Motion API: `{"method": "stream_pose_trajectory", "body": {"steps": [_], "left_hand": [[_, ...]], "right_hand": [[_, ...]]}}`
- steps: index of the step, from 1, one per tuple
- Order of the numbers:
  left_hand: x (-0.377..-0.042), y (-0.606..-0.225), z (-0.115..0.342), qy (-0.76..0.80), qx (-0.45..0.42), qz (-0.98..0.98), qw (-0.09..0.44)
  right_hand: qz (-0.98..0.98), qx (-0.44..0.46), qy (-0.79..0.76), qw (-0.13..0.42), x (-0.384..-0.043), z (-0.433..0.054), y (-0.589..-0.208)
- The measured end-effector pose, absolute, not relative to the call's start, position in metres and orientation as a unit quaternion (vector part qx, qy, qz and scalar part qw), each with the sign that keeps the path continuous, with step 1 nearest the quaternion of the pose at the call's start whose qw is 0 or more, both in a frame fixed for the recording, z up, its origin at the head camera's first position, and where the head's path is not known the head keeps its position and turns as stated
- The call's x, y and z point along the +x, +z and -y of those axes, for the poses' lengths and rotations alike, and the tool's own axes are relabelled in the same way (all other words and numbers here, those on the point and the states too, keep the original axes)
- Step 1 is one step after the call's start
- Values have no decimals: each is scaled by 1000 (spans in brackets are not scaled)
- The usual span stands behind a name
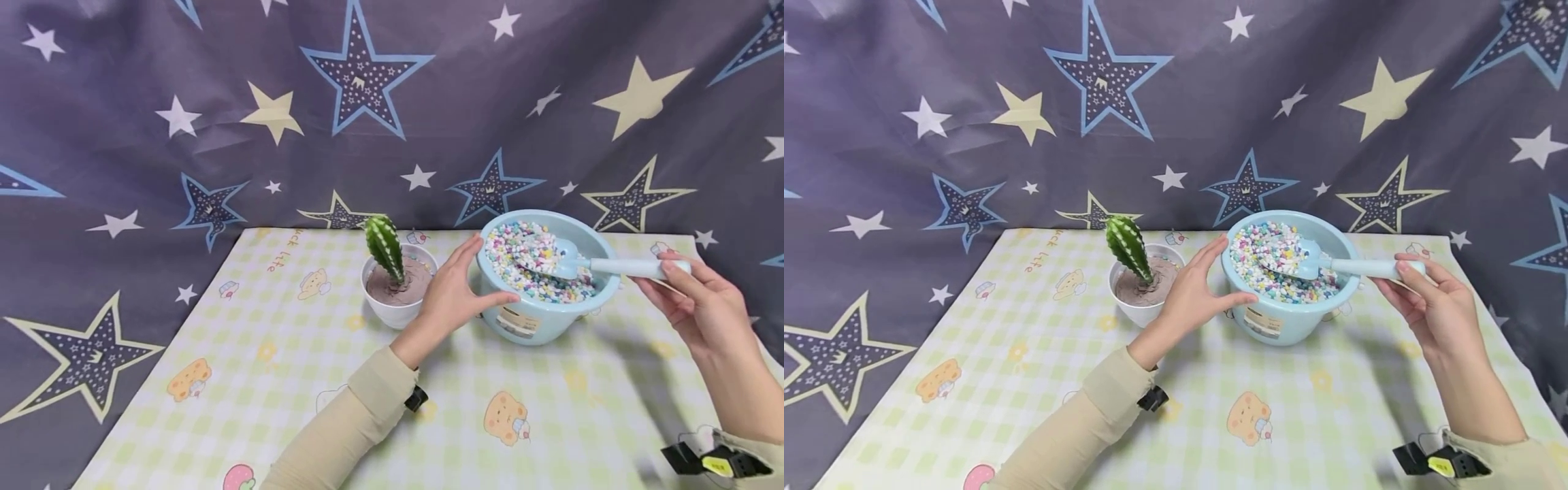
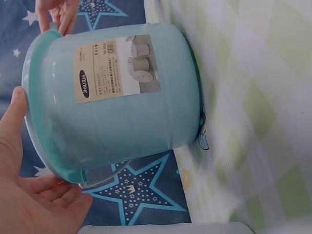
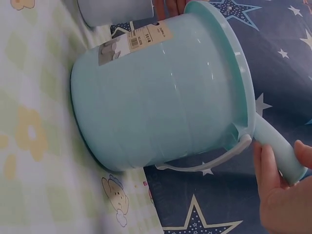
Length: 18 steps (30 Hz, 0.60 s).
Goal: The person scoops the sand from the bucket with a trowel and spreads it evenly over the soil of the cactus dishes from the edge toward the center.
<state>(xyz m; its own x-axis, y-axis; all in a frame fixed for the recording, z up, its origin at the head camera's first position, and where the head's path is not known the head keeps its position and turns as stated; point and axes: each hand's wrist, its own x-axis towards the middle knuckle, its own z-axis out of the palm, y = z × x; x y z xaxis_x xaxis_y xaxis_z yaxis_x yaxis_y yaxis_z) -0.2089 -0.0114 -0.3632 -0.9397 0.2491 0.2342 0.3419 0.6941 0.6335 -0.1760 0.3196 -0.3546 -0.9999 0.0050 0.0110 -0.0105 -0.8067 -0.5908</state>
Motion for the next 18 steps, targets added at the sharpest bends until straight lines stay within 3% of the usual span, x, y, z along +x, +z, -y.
{"method": "stream_pose_trajectory", "body": {"steps": [18], "left_hand": [[-187, -356, 21, -394, -197, 897, 38]], "right_hand": [[306, 9, 952, 16, -175, -314, -356]]}}
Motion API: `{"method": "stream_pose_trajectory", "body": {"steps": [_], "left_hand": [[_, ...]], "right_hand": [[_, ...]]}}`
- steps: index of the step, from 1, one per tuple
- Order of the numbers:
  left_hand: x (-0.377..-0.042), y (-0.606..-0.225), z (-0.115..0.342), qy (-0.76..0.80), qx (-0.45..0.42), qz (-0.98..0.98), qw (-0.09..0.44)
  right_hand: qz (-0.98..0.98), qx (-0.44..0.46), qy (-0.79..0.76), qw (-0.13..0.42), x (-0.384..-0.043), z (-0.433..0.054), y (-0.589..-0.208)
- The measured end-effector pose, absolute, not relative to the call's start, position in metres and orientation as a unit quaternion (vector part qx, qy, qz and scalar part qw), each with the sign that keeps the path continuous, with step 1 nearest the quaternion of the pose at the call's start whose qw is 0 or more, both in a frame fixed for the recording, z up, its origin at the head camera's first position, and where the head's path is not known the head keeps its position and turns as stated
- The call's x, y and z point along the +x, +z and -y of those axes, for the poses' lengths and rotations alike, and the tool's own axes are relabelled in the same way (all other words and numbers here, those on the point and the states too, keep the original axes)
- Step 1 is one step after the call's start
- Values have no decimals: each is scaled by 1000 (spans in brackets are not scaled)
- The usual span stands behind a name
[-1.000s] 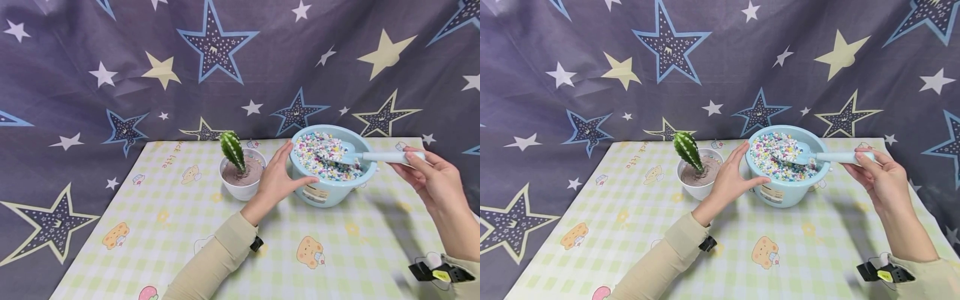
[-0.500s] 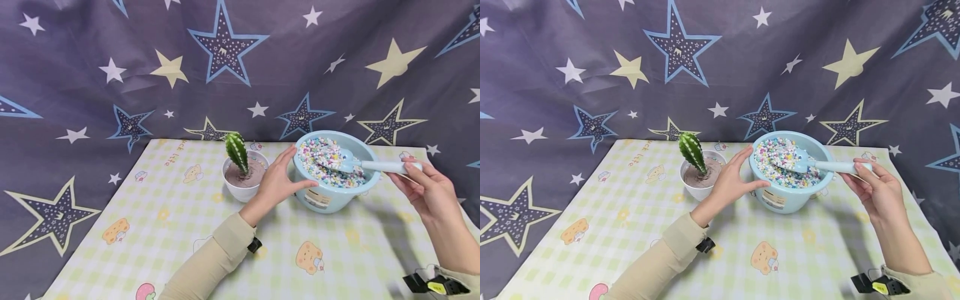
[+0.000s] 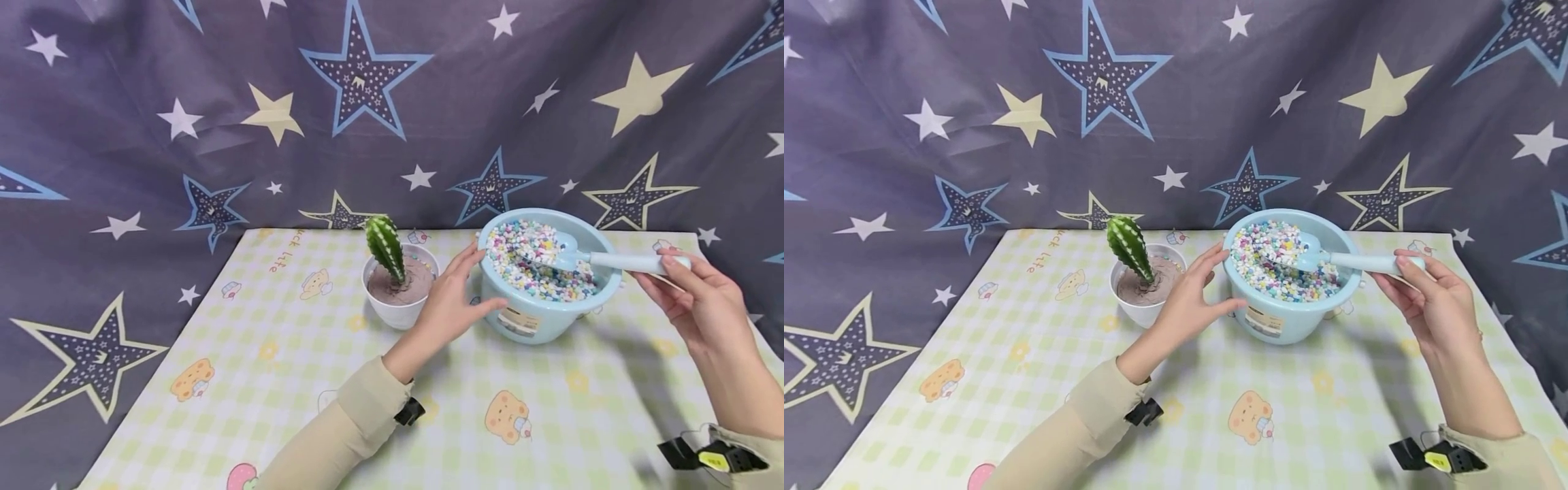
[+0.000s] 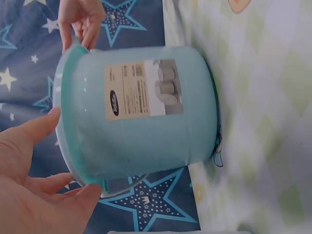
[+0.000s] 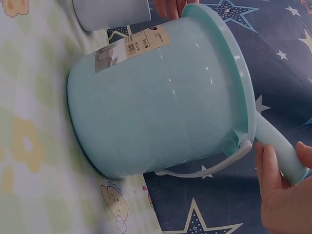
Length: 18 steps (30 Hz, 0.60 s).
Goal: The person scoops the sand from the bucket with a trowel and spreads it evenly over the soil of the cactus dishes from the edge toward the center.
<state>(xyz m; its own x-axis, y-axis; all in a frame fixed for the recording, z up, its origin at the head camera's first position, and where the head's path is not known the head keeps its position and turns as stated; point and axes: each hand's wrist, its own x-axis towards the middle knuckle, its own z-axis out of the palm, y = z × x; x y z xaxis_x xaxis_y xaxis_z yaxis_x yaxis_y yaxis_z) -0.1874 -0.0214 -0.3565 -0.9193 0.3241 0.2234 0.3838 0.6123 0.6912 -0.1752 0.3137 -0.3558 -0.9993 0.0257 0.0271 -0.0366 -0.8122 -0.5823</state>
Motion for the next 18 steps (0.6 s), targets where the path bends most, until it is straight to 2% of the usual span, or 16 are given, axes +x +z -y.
{"method": "stream_pose_trajectory", "body": {"steps": [10, 18], "left_hand": [[-169, -359, 30, -465, -228, 855, -19], [-163, -355, 48, -490, -251, 834, -37]], "right_hand": [[298, 12, 954, 8, -175, -314, -357], [315, 15, 949, 7, -183, -313, -349]]}}
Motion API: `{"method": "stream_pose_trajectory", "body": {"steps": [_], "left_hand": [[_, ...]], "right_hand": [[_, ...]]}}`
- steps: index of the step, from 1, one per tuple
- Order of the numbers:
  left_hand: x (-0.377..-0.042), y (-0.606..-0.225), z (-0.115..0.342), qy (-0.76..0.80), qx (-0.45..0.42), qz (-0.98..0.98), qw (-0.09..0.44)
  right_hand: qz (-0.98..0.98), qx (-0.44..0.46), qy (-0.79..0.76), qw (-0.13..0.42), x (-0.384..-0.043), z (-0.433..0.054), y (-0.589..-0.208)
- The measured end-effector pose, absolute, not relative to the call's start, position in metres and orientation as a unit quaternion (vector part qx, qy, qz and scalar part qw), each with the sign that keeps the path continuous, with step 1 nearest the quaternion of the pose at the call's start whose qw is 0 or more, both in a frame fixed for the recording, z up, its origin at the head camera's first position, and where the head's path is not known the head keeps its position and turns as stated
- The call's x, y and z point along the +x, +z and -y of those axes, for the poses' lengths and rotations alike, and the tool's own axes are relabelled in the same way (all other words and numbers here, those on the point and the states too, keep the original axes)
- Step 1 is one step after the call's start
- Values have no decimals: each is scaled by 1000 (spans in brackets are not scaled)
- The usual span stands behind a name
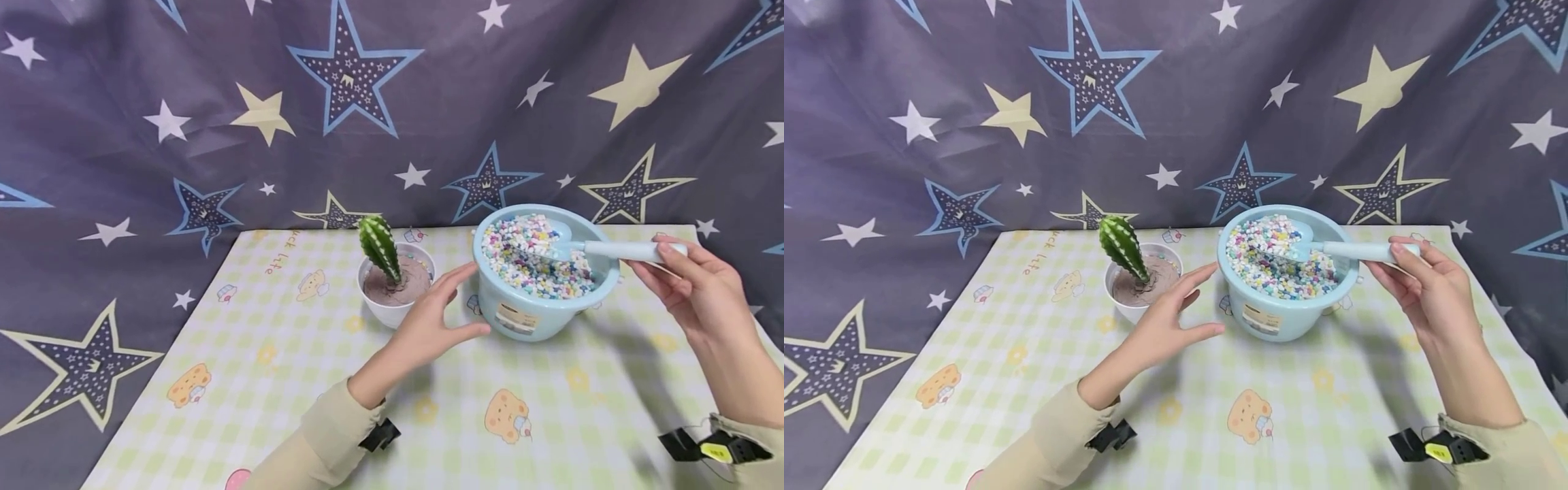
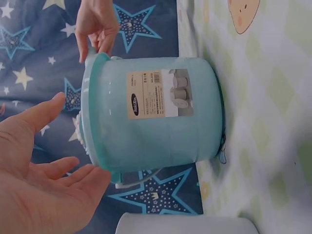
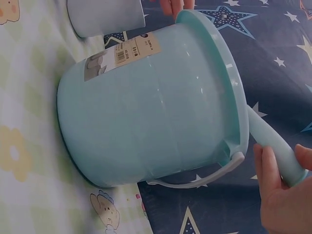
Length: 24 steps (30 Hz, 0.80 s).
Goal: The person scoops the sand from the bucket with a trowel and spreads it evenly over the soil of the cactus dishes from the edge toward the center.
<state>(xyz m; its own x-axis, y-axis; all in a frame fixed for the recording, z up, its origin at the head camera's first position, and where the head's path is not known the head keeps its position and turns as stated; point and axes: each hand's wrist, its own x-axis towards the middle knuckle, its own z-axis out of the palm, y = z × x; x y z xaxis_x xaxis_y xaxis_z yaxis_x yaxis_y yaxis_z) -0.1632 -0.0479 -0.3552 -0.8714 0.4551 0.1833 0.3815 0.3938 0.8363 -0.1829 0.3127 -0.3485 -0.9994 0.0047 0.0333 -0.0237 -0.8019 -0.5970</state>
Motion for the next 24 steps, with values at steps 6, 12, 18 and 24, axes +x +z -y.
{"method": "stream_pose_trajectory", "body": {"steps": [6, 12, 18, 24], "left_hand": [[-155, -354, 65, 480, 255, -839, 28], [-147, -355, 84, 476, 237, -847, 23], [-140, -360, 103, 479, 208, -852, 20], [-138, -359, 123, 480, 200, -854, -9]], "right_hand": [[321, 16, 947, 4, -185, -311, -343], [316, 16, 949, 0, -186, -307, -342], [323, 28, 946, 0, -189, -303, -340], [321, 35, 946, -8, -191, -297, -335]]}}
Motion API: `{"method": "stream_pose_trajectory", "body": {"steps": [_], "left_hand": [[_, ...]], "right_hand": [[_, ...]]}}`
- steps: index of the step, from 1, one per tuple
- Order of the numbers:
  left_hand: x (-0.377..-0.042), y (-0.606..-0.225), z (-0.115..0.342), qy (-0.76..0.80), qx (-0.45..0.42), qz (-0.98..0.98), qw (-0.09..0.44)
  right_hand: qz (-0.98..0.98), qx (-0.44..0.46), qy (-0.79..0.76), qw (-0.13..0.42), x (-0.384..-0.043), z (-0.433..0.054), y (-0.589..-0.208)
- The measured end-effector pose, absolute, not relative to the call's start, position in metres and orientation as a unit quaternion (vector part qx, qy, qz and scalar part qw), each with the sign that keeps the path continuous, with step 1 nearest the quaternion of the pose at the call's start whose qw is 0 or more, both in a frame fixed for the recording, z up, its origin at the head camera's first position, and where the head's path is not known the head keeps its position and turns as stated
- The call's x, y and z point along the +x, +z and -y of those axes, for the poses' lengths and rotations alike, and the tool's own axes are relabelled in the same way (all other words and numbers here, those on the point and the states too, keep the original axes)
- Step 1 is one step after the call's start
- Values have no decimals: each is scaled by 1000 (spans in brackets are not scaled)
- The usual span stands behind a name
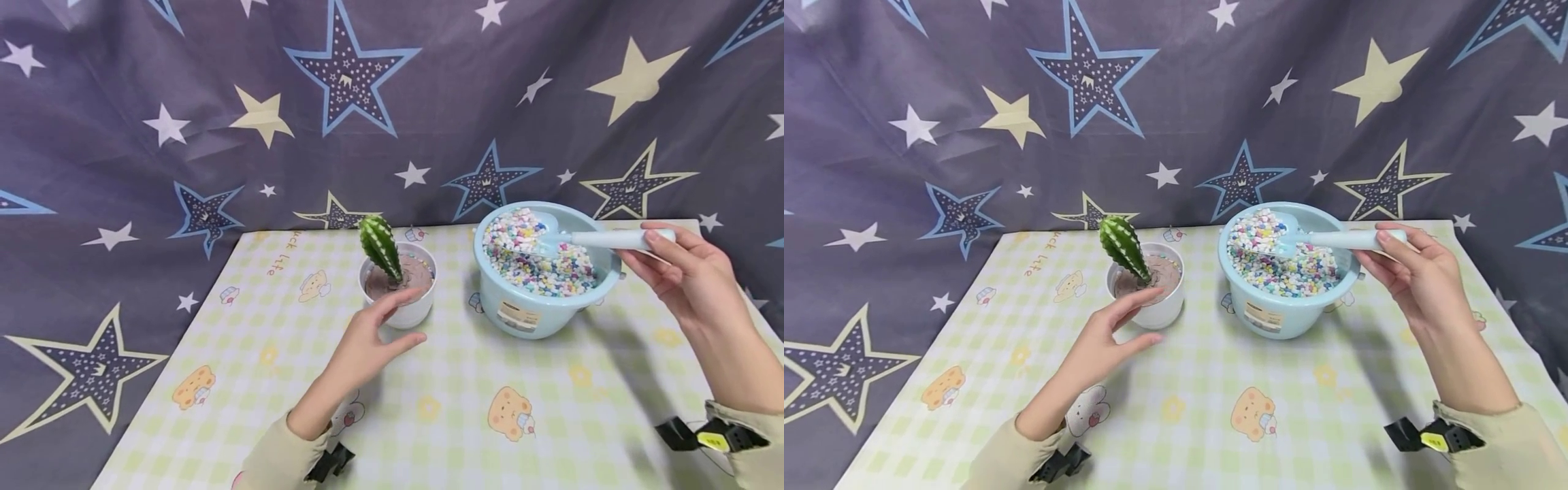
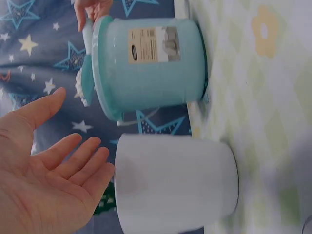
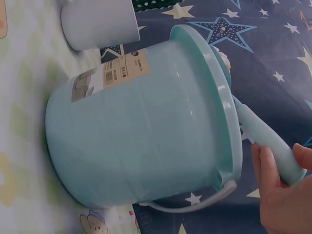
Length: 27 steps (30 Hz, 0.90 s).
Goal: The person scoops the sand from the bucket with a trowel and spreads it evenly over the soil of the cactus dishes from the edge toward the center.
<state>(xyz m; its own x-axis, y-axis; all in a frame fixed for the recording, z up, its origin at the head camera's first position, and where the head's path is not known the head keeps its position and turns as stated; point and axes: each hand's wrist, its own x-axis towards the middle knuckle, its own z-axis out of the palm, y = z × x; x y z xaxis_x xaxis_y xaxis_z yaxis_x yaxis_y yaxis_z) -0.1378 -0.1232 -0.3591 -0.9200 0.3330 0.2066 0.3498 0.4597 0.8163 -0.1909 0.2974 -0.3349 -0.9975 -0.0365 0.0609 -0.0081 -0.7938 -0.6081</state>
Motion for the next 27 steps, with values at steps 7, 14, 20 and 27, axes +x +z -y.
{"method": "stream_pose_trajectory", "body": {"steps": [7, 14, 20, 27], "left_hand": [[-139, -354, 145, -484, -178, 856, 43], [-143, -349, 161, -478, -154, 862, 64], [-148, -348, 168, -492, -131, 857, 80], [-157, -355, 173, -509, -98, 849, 97]], "right_hand": [[-315, -39, -948, 30, -194, -287, -330], [-299, -32, -952, 61, -197, -275, -323], [-314, -39, -946, 73, -201, -265, -318], [-323, -54, -940, 94, -209, -255, -316]]}}
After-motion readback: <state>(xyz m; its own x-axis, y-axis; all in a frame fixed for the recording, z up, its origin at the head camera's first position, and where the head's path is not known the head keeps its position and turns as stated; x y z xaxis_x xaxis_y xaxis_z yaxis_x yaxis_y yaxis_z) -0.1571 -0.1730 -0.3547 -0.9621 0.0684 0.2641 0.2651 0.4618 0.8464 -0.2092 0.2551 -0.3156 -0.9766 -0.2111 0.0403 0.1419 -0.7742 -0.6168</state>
